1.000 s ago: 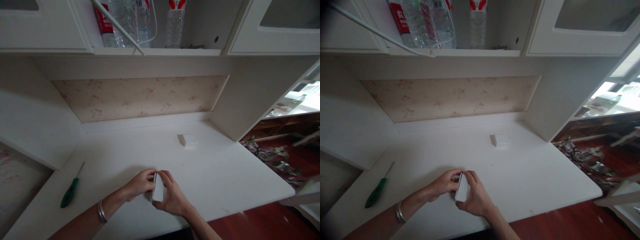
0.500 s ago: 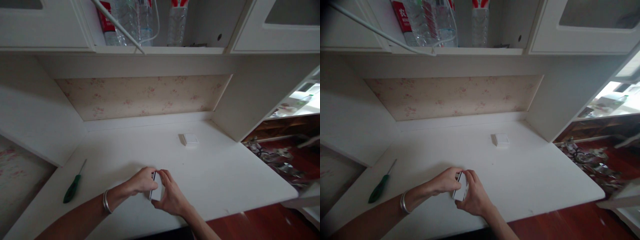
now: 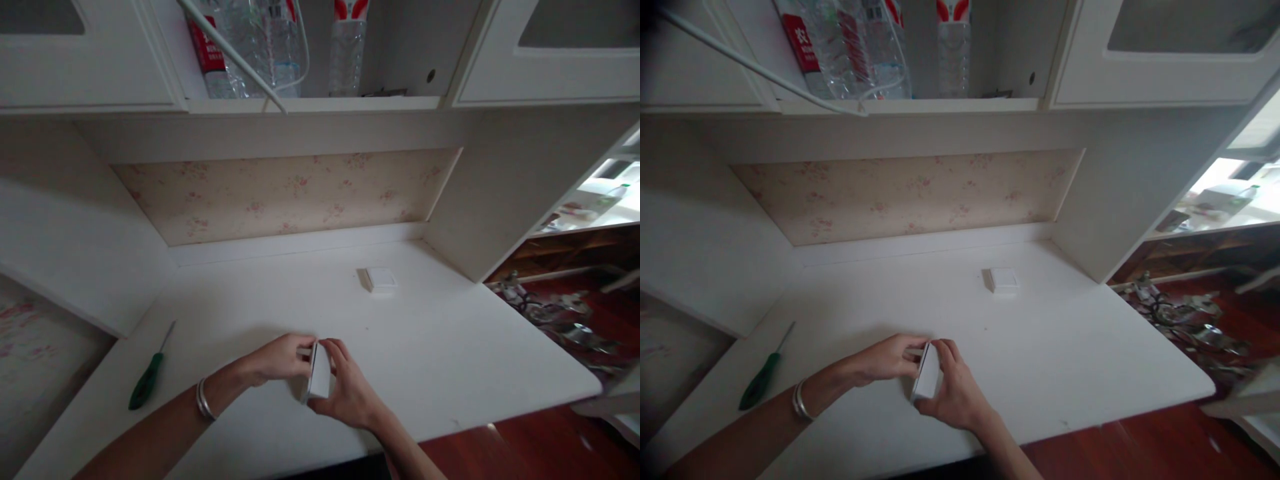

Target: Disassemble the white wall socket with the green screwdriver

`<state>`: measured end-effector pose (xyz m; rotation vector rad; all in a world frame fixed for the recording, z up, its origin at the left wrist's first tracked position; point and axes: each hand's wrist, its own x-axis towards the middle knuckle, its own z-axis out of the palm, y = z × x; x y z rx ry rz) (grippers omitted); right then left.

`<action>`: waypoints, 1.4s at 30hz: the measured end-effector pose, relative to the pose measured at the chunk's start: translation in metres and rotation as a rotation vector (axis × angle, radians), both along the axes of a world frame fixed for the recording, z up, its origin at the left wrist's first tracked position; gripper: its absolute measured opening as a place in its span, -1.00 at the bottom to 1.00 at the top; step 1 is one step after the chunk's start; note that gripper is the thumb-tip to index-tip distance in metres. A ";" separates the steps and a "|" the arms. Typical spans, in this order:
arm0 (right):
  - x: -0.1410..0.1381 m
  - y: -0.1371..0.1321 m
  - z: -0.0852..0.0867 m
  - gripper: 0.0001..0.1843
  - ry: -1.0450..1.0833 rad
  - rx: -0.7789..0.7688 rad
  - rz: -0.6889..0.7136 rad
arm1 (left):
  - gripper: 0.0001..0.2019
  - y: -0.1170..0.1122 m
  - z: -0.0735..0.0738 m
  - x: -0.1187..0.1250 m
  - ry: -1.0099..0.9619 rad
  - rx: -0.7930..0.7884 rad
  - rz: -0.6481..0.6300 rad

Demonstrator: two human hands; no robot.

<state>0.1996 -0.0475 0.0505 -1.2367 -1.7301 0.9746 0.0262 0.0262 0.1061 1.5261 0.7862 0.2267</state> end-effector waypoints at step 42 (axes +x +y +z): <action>0.016 0.000 0.001 -0.07 0.107 -0.106 -0.072 | -0.73 -0.022 0.002 -0.013 0.123 1.000 -0.283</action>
